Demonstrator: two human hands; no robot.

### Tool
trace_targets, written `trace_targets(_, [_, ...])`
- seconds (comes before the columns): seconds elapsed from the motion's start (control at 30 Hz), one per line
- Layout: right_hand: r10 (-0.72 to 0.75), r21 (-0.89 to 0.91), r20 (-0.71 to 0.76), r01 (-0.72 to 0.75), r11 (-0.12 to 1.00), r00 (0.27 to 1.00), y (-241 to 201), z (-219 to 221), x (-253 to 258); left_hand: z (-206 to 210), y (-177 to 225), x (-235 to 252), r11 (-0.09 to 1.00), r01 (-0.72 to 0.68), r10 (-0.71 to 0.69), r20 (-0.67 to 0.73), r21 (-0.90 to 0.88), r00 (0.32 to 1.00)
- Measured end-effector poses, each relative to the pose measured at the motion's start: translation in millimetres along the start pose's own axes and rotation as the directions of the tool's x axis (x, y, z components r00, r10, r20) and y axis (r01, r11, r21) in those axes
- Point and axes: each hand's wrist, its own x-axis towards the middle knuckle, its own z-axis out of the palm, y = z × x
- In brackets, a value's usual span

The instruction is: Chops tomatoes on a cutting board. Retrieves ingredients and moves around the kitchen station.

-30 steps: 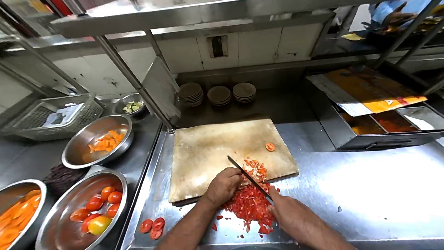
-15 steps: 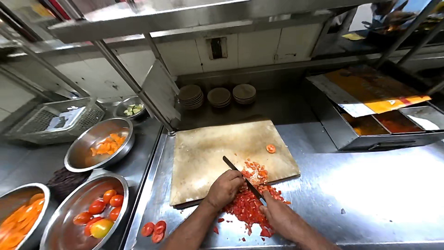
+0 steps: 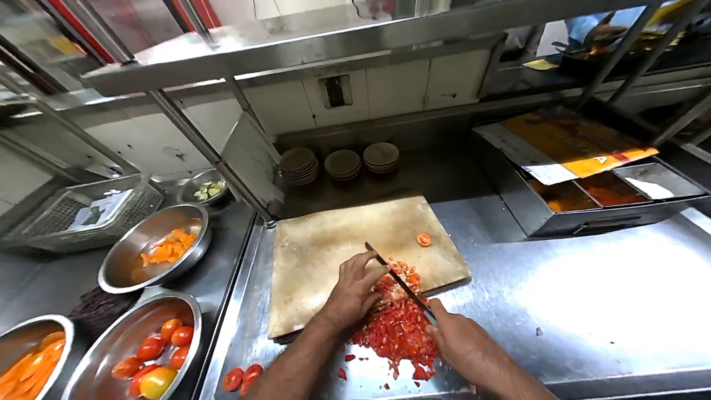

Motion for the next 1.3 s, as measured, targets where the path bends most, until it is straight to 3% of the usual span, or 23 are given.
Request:
trace_targets(0.17, [0.035,0.048,0.002,-0.035,0.998,0.999,16,21,24,5,-1,6,0.990,-0.020,0.046,0.187,-0.142,0.981])
trace_targets(0.33, [0.066,-0.087,0.072,-0.060,0.994,0.995,-1,-16,-9,20,10,7,0.992,-0.031,0.040,0.072,-0.119,0.997])
trace_targets(0.47, [0.091,-0.023,-0.007,-0.091,0.996,0.996,-5,26,9,32,7,8,0.985,-0.061,0.060,-0.013,-0.159,0.998])
trace_targets(0.57, [0.034,0.018,-0.017,-0.034,0.999,0.999,4,19,31,32,5,7,0.980,-0.070,0.069,-0.012,-0.186,0.998])
trace_targets(0.67, [0.050,-0.045,0.048,-0.048,0.998,0.998,-4,-8,6,31,4,8,0.978,-0.074,0.072,-0.019,-0.193,0.997])
trace_targets(0.73, [0.090,-0.043,0.047,-0.088,0.995,0.995,-11,2,-10,32,4,7,0.977,-0.083,0.077,-0.036,-0.196,0.996])
trace_targets(0.83, [0.099,0.015,-0.023,-0.099,0.995,0.995,-6,42,16,34,4,6,0.979,-0.088,0.081,-0.045,-0.184,0.996])
trace_targets(0.93, [0.039,0.043,-0.017,-0.039,0.998,0.999,-6,21,29,26,5,6,0.980,-0.043,0.047,0.018,-0.194,0.999])
trace_targets(1.03, [0.069,-0.006,0.041,-0.069,0.998,0.997,-14,-3,1,16,2,3,0.974,-0.008,0.022,0.060,-0.227,0.998])
trace_targets(1.1, [0.117,0.008,0.040,-0.117,0.993,0.992,-21,15,-9,19,-2,-3,0.973,-0.041,0.046,0.015,-0.227,0.999])
trace_targets(1.2, [0.123,0.057,-0.046,-0.120,0.991,0.991,-20,51,22,23,-4,-2,0.969,-0.077,0.079,-0.004,-0.234,0.997])
trace_targets(1.3, [0.075,0.070,-0.014,-0.074,0.995,0.997,-20,24,29,23,-5,-3,0.970,-0.094,0.099,0.011,-0.226,0.995])
